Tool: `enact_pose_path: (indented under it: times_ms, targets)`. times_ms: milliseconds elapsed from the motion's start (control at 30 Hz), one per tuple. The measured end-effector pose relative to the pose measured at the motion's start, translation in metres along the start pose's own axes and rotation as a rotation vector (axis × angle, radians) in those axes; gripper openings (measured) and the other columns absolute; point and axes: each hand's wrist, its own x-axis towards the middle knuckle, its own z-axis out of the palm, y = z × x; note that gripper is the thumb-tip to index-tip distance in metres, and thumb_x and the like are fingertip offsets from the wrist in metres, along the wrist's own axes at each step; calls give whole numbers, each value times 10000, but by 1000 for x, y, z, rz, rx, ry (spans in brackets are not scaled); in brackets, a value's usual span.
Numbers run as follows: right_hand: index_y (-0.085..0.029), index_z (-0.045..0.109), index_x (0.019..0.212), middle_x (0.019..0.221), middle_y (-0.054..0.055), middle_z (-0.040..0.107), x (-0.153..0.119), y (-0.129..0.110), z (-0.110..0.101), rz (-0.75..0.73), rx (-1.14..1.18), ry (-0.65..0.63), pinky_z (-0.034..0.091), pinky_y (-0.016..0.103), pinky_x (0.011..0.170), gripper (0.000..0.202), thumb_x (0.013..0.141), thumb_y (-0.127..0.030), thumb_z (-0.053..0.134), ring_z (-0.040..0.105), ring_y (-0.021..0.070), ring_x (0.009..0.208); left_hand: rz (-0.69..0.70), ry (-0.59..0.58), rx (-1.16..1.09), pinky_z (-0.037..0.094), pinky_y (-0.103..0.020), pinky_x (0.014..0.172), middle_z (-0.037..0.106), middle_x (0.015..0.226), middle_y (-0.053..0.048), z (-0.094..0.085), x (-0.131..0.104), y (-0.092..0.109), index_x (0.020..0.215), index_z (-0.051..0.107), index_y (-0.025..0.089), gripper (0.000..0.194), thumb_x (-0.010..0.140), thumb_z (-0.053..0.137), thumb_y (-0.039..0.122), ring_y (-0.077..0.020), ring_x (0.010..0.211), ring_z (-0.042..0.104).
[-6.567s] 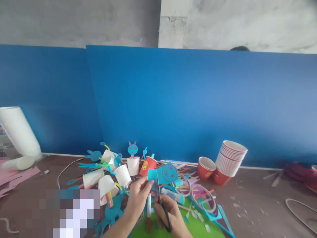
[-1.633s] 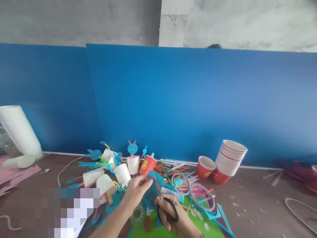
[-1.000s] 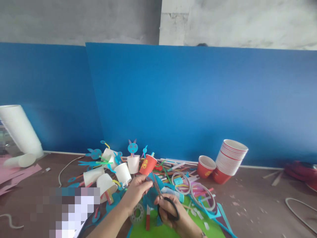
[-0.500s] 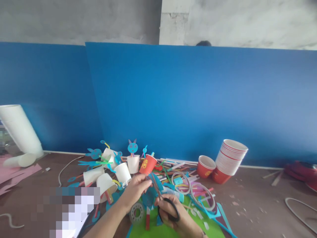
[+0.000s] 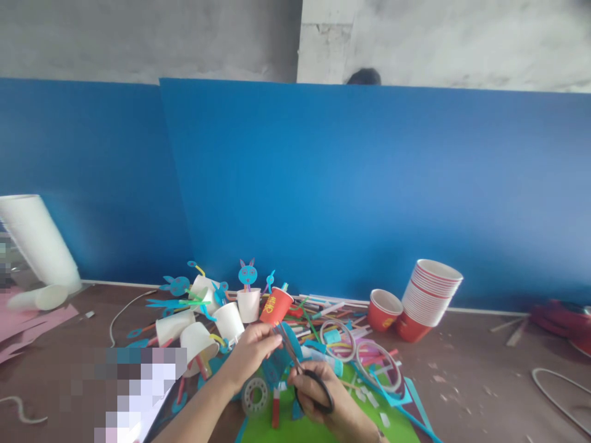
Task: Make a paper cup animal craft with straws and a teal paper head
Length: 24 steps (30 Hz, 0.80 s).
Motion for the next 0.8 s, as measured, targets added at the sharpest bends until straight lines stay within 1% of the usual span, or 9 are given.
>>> enact_pose_path:
  times_ms: [233, 433, 633, 800]
  targets:
    - [-156, 565, 652, 342, -111, 385, 0, 2, -1, -15, -37, 0, 141, 186, 320, 409, 719, -519, 740, 226, 14, 281, -13, 17, 5, 189, -252, 485, 395, 463, 63, 1, 0, 0, 616, 594, 169, 343, 669, 618, 507, -94, 454, 305]
    - [-150, 595, 677, 339, -105, 409, 1, 5, -4, 23, -103, 26, 158, 183, 316, 410, 691, -530, 749, 249, 21, 277, -6, 20, -22, 198, -252, 482, 413, 453, 57, 2, -2, 3, 589, 590, 170, 299, 662, 609, 459, -94, 451, 320]
    - [-133, 647, 776, 366, -83, 481, 2, 5, -4, 64, -175, 43, 167, 177, 321, 407, 696, -525, 719, 306, 35, 287, -18, -7, -37, 204, -255, 478, 409, 430, 56, 5, -7, 10, 566, 596, 172, 261, 660, 601, 415, -94, 435, 315]
    - [-130, 642, 760, 374, -90, 451, 0, 0, -4, 50, -204, 6, 191, 170, 340, 383, 720, -507, 693, 313, 35, 310, -26, -40, -51, 211, -267, 484, 407, 414, 50, 5, -4, 7, 549, 607, 163, 279, 631, 618, 430, -94, 432, 322]
